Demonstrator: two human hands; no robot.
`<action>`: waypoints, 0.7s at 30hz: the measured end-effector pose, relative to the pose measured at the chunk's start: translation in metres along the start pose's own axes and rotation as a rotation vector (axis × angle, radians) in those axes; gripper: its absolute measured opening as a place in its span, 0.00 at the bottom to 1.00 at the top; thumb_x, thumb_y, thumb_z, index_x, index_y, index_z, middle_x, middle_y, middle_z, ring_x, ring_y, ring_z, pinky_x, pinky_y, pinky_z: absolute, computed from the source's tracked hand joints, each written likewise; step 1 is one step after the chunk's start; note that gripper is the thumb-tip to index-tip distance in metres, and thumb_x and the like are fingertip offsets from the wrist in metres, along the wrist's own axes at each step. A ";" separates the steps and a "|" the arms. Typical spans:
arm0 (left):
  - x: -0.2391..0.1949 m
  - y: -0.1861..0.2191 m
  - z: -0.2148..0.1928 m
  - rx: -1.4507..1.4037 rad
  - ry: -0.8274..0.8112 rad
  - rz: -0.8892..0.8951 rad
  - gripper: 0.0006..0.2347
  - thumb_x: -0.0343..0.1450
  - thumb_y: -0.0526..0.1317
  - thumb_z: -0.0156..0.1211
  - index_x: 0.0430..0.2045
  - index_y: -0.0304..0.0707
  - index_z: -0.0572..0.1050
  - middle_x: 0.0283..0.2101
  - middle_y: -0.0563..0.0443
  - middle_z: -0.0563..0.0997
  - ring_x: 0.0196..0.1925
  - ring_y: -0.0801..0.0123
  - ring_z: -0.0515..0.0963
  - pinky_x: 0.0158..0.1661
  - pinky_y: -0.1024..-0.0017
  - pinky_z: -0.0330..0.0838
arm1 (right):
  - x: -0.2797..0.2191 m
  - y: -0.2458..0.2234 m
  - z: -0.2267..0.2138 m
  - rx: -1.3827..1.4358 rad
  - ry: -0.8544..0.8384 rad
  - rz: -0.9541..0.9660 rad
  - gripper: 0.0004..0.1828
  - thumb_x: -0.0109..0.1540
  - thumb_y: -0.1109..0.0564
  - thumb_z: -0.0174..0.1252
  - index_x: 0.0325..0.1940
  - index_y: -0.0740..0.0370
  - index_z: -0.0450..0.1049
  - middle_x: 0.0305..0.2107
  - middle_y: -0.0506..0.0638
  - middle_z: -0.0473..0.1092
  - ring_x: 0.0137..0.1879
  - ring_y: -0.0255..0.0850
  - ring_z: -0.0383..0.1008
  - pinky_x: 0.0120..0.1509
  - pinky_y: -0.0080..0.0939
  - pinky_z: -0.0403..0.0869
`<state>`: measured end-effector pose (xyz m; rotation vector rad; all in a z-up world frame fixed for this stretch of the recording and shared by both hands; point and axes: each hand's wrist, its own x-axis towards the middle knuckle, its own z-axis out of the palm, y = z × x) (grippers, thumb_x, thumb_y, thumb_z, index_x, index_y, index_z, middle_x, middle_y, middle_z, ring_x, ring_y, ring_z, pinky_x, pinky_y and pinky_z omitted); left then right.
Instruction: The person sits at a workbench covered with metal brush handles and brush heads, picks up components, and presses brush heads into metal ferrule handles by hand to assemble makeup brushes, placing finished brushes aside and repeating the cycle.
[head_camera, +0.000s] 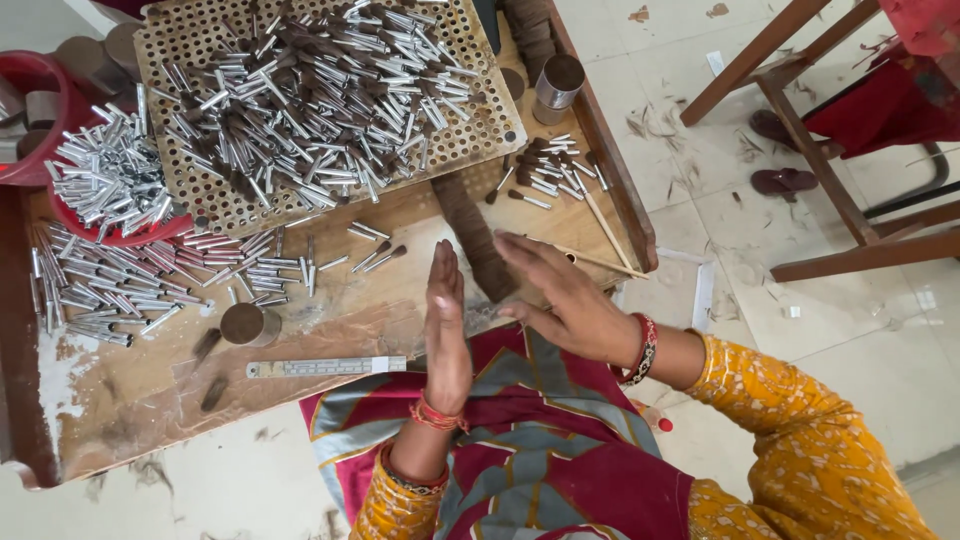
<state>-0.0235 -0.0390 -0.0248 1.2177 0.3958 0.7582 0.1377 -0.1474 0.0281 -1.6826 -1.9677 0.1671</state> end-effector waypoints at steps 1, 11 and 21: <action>-0.002 -0.002 0.007 0.061 -0.002 0.063 0.37 0.80 0.63 0.34 0.75 0.30 0.44 0.80 0.37 0.47 0.83 0.51 0.47 0.78 0.58 0.42 | -0.006 0.000 0.010 0.210 0.072 0.134 0.38 0.66 0.47 0.59 0.76 0.64 0.55 0.71 0.60 0.57 0.78 0.54 0.55 0.86 0.53 0.52; 0.005 -0.028 0.027 0.195 0.030 0.217 0.38 0.80 0.65 0.23 0.77 0.33 0.31 0.82 0.40 0.32 0.85 0.52 0.32 0.80 0.58 0.32 | 0.007 0.005 0.056 0.914 0.268 0.373 0.57 0.66 0.18 0.22 0.82 0.64 0.25 0.81 0.62 0.29 0.87 0.52 0.29 0.87 0.51 0.35; 0.030 -0.030 0.021 0.263 0.040 0.198 0.37 0.80 0.65 0.16 0.77 0.34 0.32 0.82 0.40 0.33 0.85 0.53 0.33 0.80 0.59 0.31 | 0.023 0.017 0.056 0.942 0.274 0.371 0.60 0.64 0.16 0.20 0.82 0.63 0.23 0.81 0.62 0.28 0.87 0.53 0.29 0.87 0.52 0.34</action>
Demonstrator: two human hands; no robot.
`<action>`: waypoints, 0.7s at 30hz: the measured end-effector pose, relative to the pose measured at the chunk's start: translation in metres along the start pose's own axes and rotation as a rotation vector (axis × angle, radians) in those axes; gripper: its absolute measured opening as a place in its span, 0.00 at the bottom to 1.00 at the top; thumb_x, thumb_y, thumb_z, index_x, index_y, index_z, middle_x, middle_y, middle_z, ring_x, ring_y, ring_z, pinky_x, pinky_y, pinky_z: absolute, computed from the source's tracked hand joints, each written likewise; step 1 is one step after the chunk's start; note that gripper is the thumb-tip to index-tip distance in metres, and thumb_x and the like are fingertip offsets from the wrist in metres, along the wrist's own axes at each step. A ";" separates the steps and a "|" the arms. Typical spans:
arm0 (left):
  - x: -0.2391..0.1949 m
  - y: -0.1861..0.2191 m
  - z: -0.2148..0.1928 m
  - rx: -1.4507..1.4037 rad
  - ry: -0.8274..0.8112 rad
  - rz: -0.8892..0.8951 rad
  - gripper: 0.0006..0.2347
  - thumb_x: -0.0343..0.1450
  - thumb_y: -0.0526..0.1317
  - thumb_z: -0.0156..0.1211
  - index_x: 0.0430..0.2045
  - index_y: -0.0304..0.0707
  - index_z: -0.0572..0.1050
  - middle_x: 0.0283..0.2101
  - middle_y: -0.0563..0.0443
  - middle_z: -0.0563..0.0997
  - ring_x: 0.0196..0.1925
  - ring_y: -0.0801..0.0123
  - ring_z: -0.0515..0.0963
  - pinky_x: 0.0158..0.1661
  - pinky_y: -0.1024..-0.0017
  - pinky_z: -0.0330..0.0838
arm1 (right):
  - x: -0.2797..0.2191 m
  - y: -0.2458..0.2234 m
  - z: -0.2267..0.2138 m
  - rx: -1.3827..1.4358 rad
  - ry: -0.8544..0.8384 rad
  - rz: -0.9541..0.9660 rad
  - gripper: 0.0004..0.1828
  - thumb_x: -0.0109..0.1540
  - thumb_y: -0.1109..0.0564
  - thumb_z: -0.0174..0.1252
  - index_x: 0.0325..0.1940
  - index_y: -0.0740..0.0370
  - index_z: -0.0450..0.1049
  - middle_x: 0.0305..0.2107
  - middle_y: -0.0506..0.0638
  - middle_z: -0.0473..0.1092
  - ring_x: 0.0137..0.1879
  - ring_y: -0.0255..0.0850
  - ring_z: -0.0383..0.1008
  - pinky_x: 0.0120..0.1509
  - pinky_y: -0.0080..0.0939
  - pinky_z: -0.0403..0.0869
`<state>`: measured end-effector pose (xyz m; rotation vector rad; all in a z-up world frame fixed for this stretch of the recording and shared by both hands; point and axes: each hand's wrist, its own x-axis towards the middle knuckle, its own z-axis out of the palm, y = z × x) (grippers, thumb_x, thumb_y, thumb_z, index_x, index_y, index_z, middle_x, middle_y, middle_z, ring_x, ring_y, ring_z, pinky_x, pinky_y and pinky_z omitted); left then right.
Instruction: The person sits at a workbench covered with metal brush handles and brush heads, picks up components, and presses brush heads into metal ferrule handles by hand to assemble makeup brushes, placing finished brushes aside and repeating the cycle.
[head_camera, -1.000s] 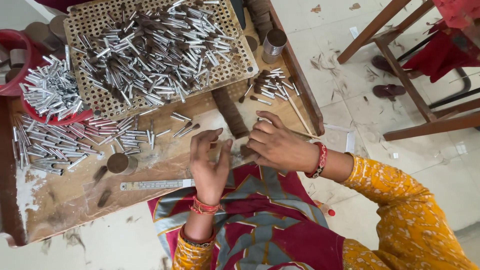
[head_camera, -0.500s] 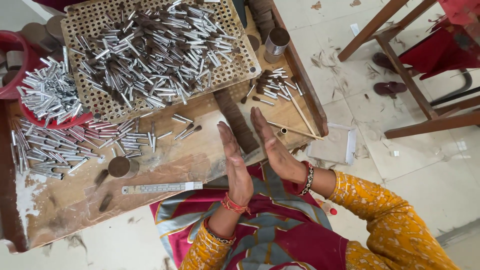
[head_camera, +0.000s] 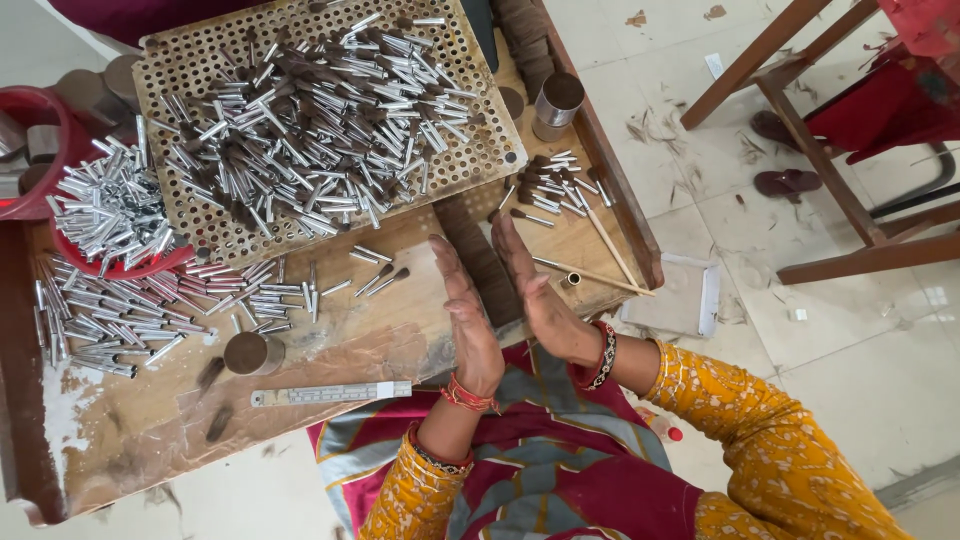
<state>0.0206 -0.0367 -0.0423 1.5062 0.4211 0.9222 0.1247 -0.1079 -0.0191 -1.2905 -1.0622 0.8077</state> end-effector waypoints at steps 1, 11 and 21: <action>0.002 0.000 0.000 0.017 -0.005 -0.008 0.37 0.80 0.65 0.16 0.77 0.34 0.33 0.82 0.41 0.34 0.85 0.53 0.33 0.79 0.59 0.31 | 0.001 -0.001 0.000 0.007 -0.009 0.004 0.60 0.64 0.16 0.21 0.82 0.63 0.24 0.81 0.62 0.28 0.87 0.53 0.28 0.87 0.52 0.34; -0.010 0.014 -0.009 -0.237 0.033 -0.010 0.40 0.78 0.68 0.20 0.78 0.37 0.34 0.83 0.44 0.34 0.86 0.55 0.35 0.80 0.59 0.30 | 0.000 -0.035 0.008 -0.054 -0.125 -0.034 0.60 0.63 0.15 0.18 0.82 0.63 0.24 0.82 0.61 0.28 0.88 0.53 0.29 0.89 0.52 0.37; -0.045 0.025 -0.003 -0.220 0.043 -0.066 0.40 0.78 0.69 0.23 0.77 0.34 0.36 0.83 0.42 0.38 0.85 0.52 0.38 0.80 0.56 0.33 | -0.036 -0.029 0.007 -0.120 -0.191 -0.027 0.62 0.62 0.14 0.19 0.83 0.62 0.24 0.82 0.62 0.28 0.88 0.53 0.29 0.88 0.54 0.35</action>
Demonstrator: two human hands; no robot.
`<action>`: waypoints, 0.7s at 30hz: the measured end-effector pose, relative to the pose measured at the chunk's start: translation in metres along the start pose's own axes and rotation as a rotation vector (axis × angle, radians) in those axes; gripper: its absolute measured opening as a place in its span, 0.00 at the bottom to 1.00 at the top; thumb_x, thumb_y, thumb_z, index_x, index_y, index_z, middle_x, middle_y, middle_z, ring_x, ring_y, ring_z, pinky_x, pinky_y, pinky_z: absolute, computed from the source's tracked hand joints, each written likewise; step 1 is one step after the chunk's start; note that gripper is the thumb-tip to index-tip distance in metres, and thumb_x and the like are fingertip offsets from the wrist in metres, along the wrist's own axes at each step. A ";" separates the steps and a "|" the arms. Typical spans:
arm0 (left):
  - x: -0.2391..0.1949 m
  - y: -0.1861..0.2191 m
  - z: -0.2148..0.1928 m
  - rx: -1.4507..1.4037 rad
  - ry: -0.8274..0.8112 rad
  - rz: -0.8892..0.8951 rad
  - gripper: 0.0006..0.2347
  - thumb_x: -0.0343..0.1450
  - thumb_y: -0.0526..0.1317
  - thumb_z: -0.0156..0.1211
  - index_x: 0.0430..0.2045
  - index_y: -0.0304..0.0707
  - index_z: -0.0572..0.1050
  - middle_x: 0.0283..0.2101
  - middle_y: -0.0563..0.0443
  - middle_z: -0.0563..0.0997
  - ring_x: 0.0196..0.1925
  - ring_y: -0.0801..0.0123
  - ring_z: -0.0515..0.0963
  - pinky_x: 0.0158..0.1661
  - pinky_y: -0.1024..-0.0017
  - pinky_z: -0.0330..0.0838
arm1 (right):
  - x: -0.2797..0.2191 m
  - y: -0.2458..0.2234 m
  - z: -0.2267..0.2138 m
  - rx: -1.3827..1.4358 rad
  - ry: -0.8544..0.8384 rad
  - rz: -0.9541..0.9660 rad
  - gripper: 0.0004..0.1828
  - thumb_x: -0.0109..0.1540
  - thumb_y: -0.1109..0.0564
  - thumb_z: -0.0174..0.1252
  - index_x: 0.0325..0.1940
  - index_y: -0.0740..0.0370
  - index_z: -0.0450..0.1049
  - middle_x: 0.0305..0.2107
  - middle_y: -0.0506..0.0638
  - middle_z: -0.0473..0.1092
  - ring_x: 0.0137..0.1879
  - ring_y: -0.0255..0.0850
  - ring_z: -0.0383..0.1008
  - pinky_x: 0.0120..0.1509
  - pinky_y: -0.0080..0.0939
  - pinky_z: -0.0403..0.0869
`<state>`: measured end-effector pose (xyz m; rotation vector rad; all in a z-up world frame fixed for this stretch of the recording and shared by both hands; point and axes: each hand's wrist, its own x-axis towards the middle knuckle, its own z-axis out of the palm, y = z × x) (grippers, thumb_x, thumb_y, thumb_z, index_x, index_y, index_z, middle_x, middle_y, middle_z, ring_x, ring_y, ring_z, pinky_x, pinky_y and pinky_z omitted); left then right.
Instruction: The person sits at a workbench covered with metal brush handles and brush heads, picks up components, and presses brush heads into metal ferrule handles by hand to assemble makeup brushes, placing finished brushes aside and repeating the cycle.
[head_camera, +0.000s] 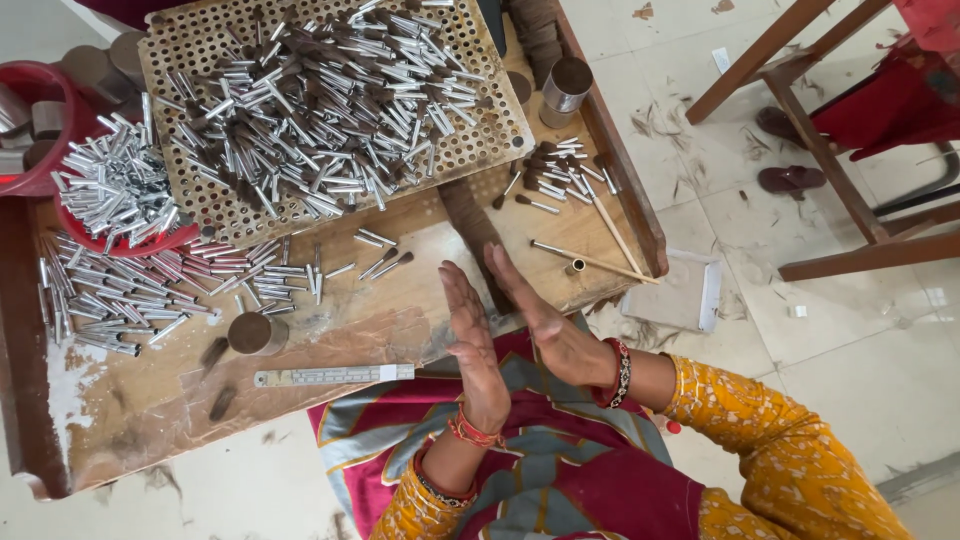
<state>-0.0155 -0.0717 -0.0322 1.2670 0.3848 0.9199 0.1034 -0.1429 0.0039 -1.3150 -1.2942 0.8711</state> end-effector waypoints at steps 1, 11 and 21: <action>-0.002 -0.001 0.001 -0.030 -0.007 0.026 0.40 0.78 0.69 0.23 0.77 0.35 0.35 0.83 0.42 0.36 0.85 0.52 0.36 0.80 0.56 0.32 | -0.003 0.001 0.000 0.003 0.014 -0.027 0.61 0.63 0.14 0.20 0.83 0.62 0.24 0.82 0.61 0.27 0.88 0.53 0.28 0.89 0.54 0.35; -0.011 -0.006 0.012 0.024 -0.069 0.121 0.33 0.83 0.60 0.24 0.78 0.35 0.34 0.83 0.42 0.33 0.86 0.52 0.33 0.82 0.57 0.31 | -0.019 0.000 0.004 0.136 0.161 -0.008 0.59 0.65 0.16 0.23 0.83 0.60 0.22 0.82 0.59 0.26 0.88 0.53 0.28 0.89 0.53 0.35; 0.077 0.040 -0.028 0.718 -0.286 -0.101 0.11 0.64 0.34 0.74 0.37 0.34 0.79 0.31 0.51 0.81 0.27 0.70 0.79 0.32 0.70 0.75 | -0.028 -0.006 -0.019 -1.027 0.104 -0.195 0.25 0.51 0.66 0.58 0.51 0.55 0.79 0.54 0.53 0.65 0.64 0.55 0.58 0.74 0.60 0.56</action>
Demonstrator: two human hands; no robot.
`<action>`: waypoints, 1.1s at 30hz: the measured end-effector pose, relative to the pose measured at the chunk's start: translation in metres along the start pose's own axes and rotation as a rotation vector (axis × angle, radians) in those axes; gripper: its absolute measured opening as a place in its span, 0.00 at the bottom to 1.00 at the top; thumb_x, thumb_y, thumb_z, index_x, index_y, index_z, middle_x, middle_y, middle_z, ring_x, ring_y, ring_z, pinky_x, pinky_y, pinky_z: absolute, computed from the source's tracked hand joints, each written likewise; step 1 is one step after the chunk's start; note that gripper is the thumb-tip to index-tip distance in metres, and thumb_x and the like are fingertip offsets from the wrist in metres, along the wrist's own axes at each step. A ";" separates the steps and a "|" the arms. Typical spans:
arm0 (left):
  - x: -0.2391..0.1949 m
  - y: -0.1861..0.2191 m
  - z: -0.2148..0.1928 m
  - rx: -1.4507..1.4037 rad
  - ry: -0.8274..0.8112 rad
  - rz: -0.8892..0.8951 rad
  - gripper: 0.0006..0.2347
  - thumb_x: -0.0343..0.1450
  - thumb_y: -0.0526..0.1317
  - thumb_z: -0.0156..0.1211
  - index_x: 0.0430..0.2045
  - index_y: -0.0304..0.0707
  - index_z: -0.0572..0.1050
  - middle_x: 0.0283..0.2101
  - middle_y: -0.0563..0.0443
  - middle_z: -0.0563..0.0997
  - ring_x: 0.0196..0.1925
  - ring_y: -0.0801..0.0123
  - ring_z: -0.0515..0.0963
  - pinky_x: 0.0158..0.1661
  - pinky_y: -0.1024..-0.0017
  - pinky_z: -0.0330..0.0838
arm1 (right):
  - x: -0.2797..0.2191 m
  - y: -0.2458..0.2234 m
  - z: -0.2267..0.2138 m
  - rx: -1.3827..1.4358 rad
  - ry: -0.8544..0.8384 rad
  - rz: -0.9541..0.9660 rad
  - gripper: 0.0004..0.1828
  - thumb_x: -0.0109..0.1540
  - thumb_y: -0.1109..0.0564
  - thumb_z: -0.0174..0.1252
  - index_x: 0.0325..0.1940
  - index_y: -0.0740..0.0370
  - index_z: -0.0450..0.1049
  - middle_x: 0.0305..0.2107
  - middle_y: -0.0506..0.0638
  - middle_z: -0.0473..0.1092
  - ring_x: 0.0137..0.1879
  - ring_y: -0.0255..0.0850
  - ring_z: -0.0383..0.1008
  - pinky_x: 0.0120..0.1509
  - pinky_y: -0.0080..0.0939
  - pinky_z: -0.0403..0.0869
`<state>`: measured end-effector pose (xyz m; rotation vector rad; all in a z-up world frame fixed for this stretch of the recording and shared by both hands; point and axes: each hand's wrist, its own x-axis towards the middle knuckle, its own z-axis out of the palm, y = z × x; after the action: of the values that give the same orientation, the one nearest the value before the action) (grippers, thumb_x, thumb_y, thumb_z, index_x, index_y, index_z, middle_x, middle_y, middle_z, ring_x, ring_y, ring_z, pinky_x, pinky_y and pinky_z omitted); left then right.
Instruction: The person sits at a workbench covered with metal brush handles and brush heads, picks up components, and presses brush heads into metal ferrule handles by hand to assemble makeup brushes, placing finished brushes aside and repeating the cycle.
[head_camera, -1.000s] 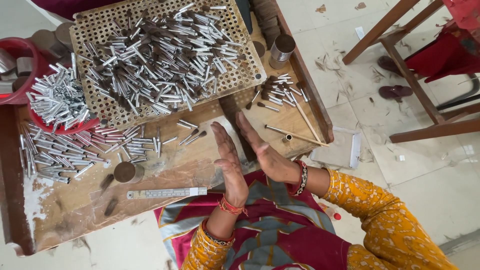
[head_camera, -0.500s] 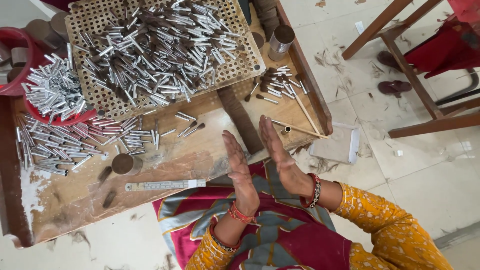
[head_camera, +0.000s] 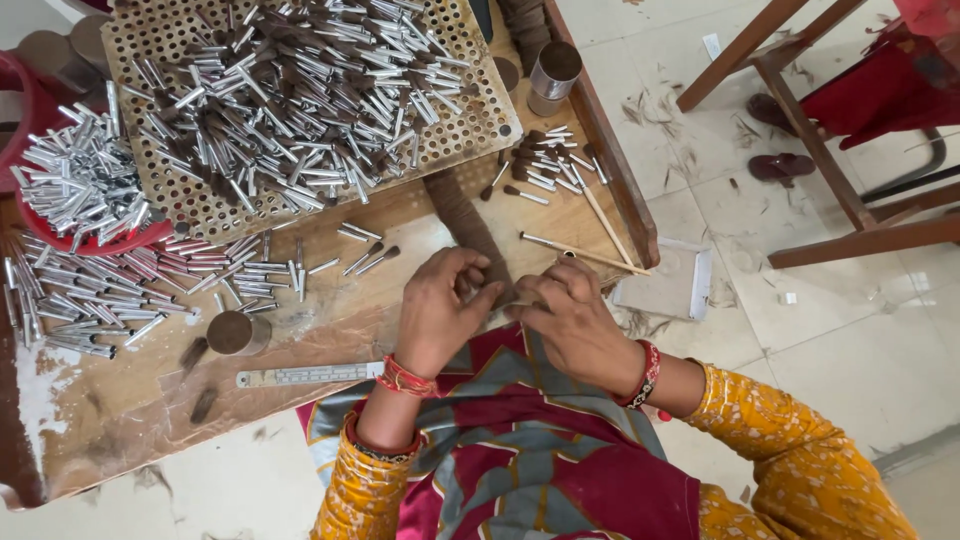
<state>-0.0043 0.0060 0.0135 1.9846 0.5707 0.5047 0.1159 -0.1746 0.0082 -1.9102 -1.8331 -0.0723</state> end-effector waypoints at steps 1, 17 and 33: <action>0.003 -0.005 0.002 0.053 -0.014 0.044 0.12 0.62 0.33 0.74 0.35 0.34 0.78 0.30 0.51 0.80 0.27 0.68 0.78 0.32 0.70 0.74 | 0.003 0.000 -0.002 -0.002 -0.005 0.006 0.24 0.50 0.66 0.58 0.50 0.55 0.79 0.54 0.53 0.66 0.63 0.56 0.58 0.74 0.61 0.56; 0.017 -0.008 -0.001 0.152 -0.148 0.035 0.18 0.56 0.36 0.77 0.34 0.36 0.75 0.28 0.50 0.76 0.30 0.62 0.77 0.33 0.65 0.72 | 0.012 0.008 0.001 -0.061 0.030 0.002 0.11 0.58 0.57 0.66 0.45 0.54 0.81 0.50 0.46 0.68 0.61 0.46 0.62 0.78 0.62 0.54; 0.021 -0.009 0.006 0.228 -0.189 -0.007 0.18 0.55 0.36 0.76 0.32 0.37 0.73 0.27 0.49 0.76 0.34 0.56 0.78 0.36 0.60 0.71 | 0.029 0.002 -0.005 -0.172 -0.031 -0.049 0.12 0.56 0.60 0.62 0.43 0.59 0.80 0.39 0.47 0.68 0.58 0.46 0.64 0.75 0.60 0.57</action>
<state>0.0145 0.0182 0.0058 2.2161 0.5350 0.2518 0.1217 -0.1496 0.0221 -1.9909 -1.9505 -0.2248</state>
